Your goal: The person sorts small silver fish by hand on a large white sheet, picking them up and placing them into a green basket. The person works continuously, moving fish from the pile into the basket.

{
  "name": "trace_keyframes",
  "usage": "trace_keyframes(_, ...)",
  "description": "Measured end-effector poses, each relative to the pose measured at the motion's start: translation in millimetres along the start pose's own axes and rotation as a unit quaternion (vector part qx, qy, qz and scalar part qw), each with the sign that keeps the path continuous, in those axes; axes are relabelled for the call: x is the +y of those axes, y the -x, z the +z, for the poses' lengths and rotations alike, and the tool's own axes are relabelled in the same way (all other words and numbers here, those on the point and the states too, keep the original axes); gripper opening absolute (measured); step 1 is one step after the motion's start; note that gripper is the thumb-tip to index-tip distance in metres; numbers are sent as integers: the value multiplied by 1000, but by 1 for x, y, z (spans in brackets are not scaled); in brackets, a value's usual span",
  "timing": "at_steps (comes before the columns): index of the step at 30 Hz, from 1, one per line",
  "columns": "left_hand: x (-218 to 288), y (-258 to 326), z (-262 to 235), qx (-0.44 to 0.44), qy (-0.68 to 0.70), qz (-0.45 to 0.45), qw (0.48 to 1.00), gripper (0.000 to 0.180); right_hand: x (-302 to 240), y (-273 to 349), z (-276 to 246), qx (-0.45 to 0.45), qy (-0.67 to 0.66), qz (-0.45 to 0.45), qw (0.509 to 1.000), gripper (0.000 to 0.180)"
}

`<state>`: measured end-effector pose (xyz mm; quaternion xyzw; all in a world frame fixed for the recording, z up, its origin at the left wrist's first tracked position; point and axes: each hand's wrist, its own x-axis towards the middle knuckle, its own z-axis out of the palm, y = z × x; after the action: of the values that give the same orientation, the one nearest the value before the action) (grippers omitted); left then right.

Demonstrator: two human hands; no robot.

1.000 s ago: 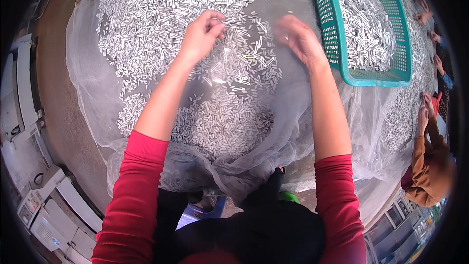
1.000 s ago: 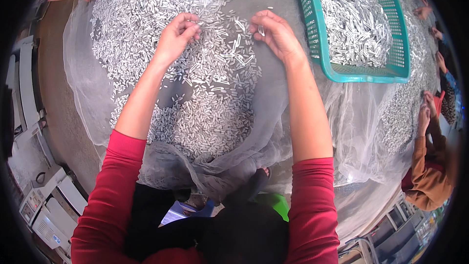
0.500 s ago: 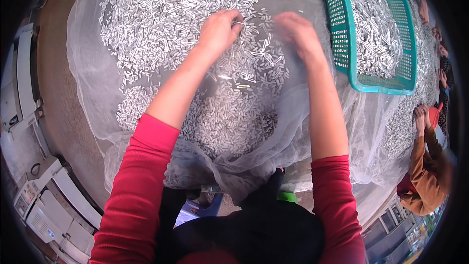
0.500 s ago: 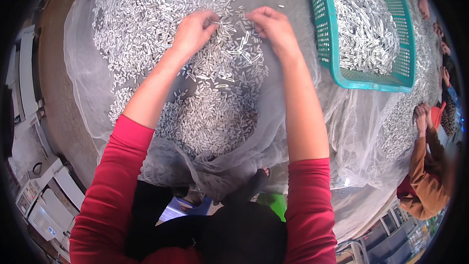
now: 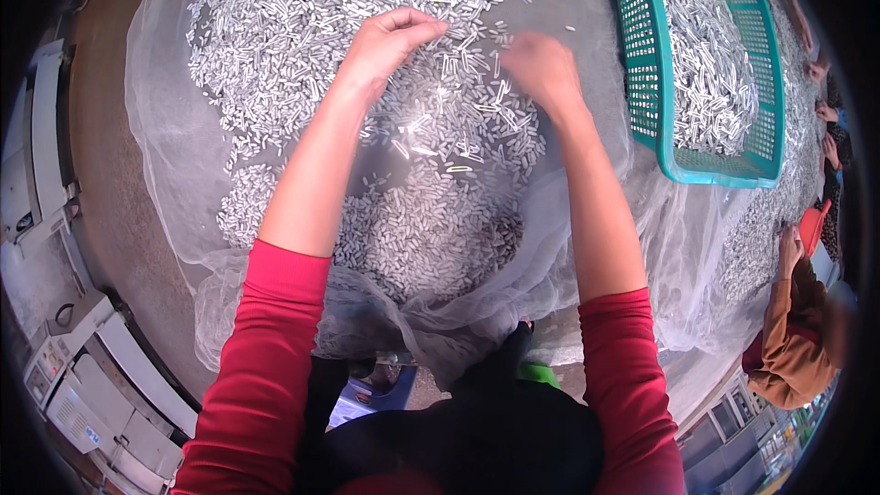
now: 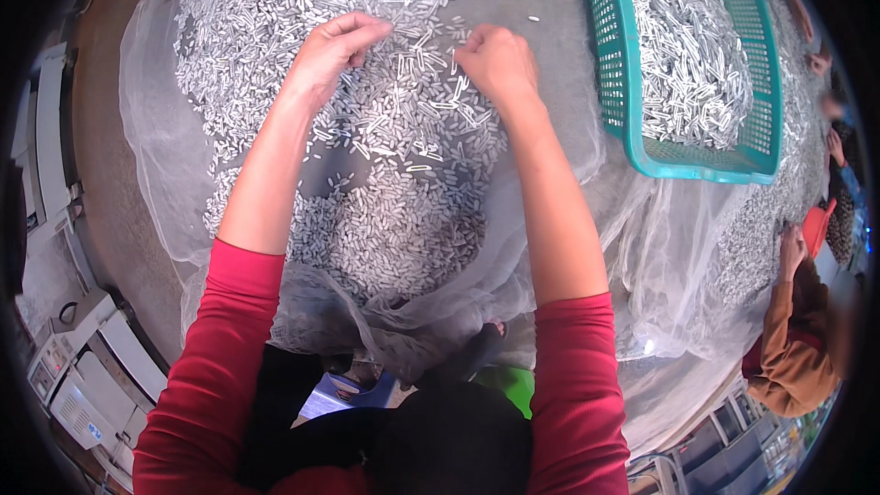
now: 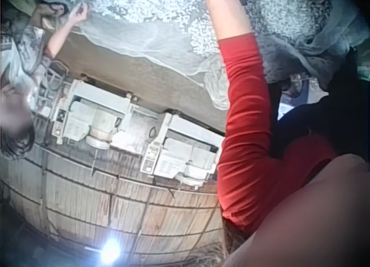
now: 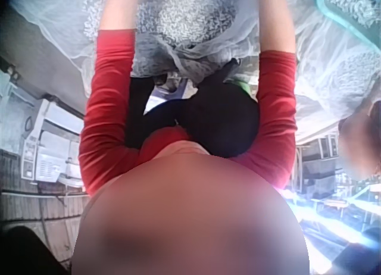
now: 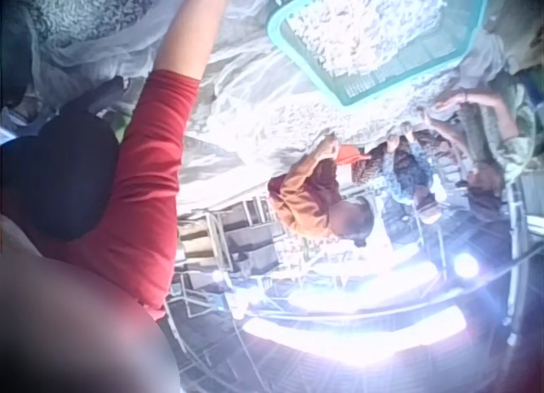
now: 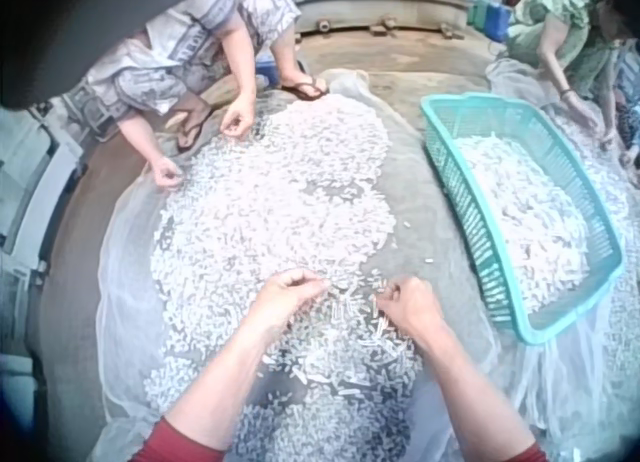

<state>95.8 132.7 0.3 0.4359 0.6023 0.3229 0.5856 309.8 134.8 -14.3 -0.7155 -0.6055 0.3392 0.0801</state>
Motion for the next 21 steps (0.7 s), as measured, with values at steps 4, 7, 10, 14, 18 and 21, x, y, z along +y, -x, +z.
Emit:
trace_keyframes(4,-6,4,-1,104,-274,130,947,21,3,8,8,58,53,-40,996,24)
trace_keyframes(7,-14,3,0,120,-174,125,969,18,-1,12,22,98,98,-64,988,24)
trace_keyframes(10,-17,1,-3,38,158,-35,986,19,3,8,23,72,40,-71,994,21)
trace_keyframes(14,-20,3,-1,45,21,12,999,17,19,4,0,-54,-292,-38,954,17)
trace_keyframes(18,-19,6,0,50,-52,35,997,14,23,5,-12,-151,-668,-33,728,17)
trace_keyframes(21,-16,6,0,26,72,-34,996,18,9,-24,-5,-134,-554,-2,821,25)
